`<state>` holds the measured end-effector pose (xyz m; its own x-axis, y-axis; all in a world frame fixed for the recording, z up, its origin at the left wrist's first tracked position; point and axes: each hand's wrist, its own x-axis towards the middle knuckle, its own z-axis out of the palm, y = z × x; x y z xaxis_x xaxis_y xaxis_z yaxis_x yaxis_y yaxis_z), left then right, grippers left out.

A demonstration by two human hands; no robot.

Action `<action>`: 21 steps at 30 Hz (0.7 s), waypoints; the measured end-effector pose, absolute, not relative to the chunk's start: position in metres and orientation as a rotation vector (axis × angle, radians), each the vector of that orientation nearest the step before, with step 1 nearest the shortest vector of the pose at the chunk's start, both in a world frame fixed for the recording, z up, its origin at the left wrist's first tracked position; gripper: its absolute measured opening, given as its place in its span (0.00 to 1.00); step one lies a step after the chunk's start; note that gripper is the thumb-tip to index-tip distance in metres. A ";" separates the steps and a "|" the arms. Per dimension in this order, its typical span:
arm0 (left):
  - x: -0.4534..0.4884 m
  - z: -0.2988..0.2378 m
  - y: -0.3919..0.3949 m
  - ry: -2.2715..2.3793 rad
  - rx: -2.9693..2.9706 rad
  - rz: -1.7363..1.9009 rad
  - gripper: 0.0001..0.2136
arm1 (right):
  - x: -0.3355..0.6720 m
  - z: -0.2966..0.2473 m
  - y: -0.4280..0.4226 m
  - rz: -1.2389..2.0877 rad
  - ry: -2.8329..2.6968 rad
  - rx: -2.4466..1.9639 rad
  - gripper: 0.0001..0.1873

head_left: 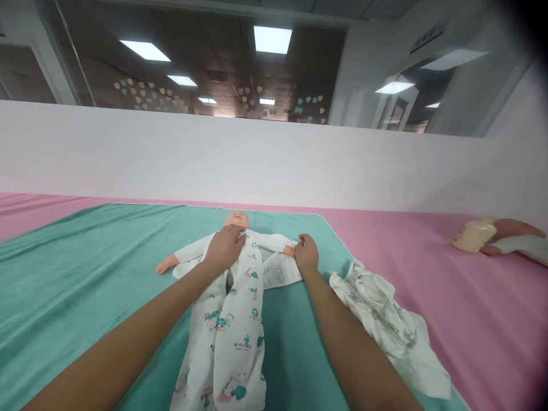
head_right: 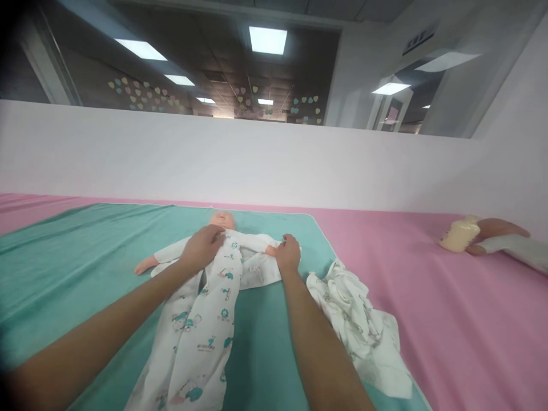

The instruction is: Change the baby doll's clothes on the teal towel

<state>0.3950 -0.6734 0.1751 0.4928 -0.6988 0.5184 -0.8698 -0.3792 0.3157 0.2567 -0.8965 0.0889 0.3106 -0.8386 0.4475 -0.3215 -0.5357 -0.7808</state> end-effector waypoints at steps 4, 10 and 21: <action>0.422 0.148 -0.625 -1.036 1.946 0.237 0.16 | 0.266 0.100 -0.870 -1.223 0.755 -2.261 0.16; 0.443 0.131 -0.607 -0.943 1.956 0.078 0.19 | 0.286 0.108 -0.811 -1.032 0.332 -2.147 0.16; 0.452 0.150 -0.578 -1.024 2.064 -0.452 0.30 | 0.293 0.107 -0.799 -0.664 0.280 -1.802 0.34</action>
